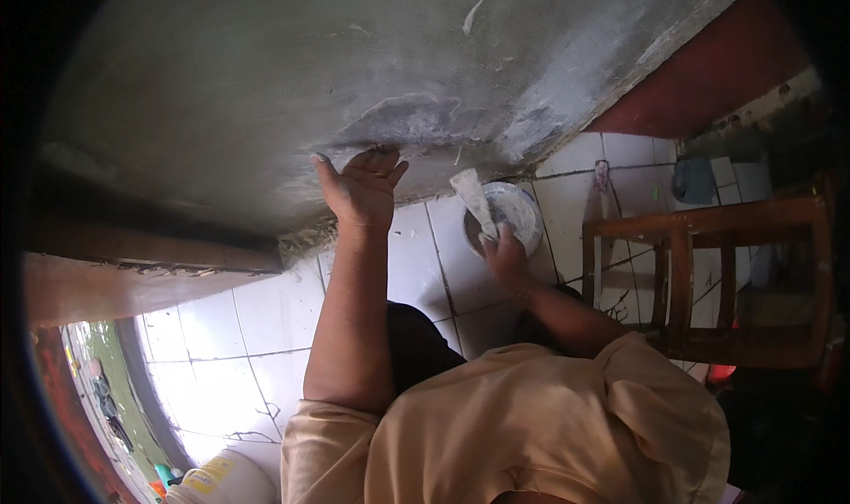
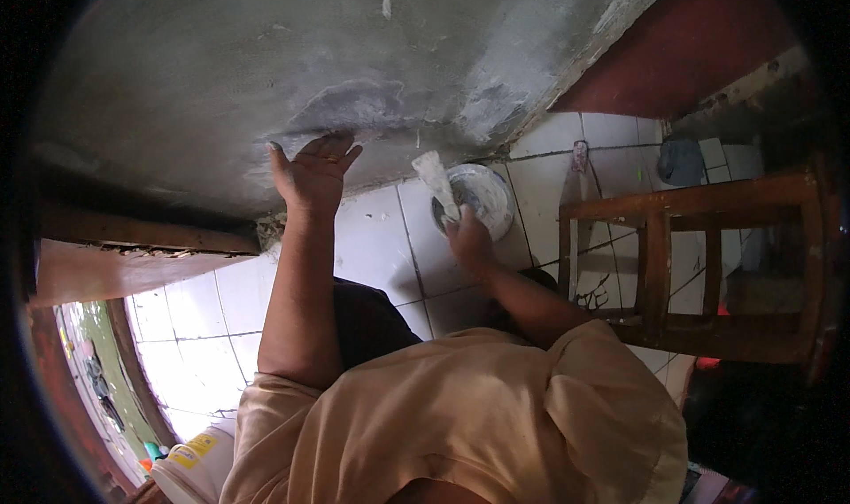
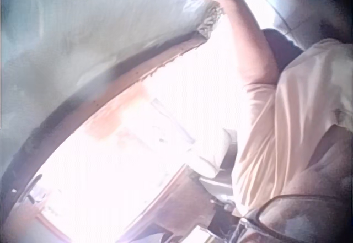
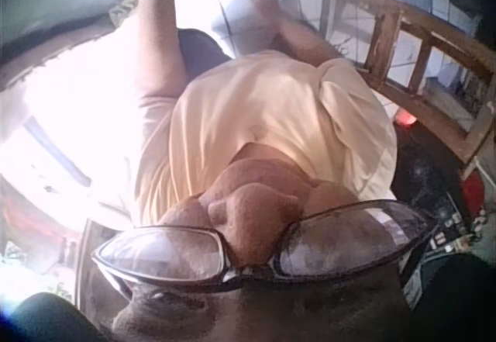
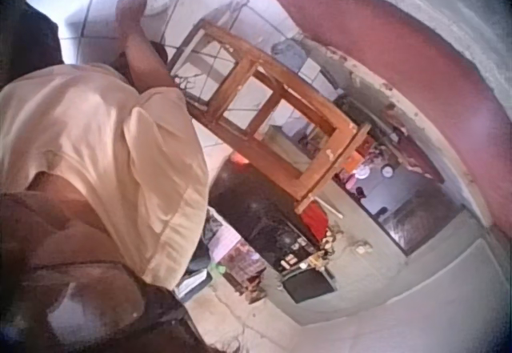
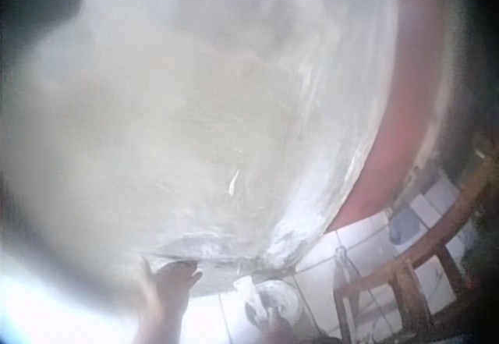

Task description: The person applies plaster to a section of a wall using a putty knife and smooths it out by hand and with the tool.

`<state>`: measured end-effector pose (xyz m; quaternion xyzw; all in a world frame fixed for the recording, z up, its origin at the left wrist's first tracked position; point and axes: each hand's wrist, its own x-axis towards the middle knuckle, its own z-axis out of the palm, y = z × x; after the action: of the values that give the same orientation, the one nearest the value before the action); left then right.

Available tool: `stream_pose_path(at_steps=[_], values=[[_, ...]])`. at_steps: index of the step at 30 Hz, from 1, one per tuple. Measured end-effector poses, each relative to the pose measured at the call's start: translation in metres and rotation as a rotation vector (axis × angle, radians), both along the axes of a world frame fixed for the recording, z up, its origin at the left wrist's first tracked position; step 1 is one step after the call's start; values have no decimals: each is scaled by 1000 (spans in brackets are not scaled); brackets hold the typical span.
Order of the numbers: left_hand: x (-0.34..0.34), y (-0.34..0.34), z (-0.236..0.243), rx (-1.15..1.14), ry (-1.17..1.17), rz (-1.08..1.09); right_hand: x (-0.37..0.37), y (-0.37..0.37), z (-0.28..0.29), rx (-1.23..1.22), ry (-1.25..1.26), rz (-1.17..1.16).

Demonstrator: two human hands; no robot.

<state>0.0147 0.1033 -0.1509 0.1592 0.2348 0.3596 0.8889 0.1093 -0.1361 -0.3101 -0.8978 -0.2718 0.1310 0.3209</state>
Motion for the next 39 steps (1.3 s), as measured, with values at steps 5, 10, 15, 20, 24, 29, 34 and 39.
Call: stream_pose_path(at_steps=[5,10,15,20,24,29,34,39], values=[[-4,2,-1,33,-15,-36,21,-60,25,35,-131,43],[-8,5,4,9,20,-45,26,-82,39,-132,-328,68],[-3,1,11,4,73,-35,35,-85,0,-335,-362,176],[-11,5,1,29,38,-52,30,-72,-18,-318,-377,153],[0,-1,5,10,48,-42,21,-76,-32,-254,-361,281],[-1,-2,10,-16,90,-3,34,-76,-34,-258,-273,295],[-5,5,6,4,324,11,57,-48,38,245,1016,-267],[-6,2,13,60,403,-47,66,-29,93,608,1392,-199]])
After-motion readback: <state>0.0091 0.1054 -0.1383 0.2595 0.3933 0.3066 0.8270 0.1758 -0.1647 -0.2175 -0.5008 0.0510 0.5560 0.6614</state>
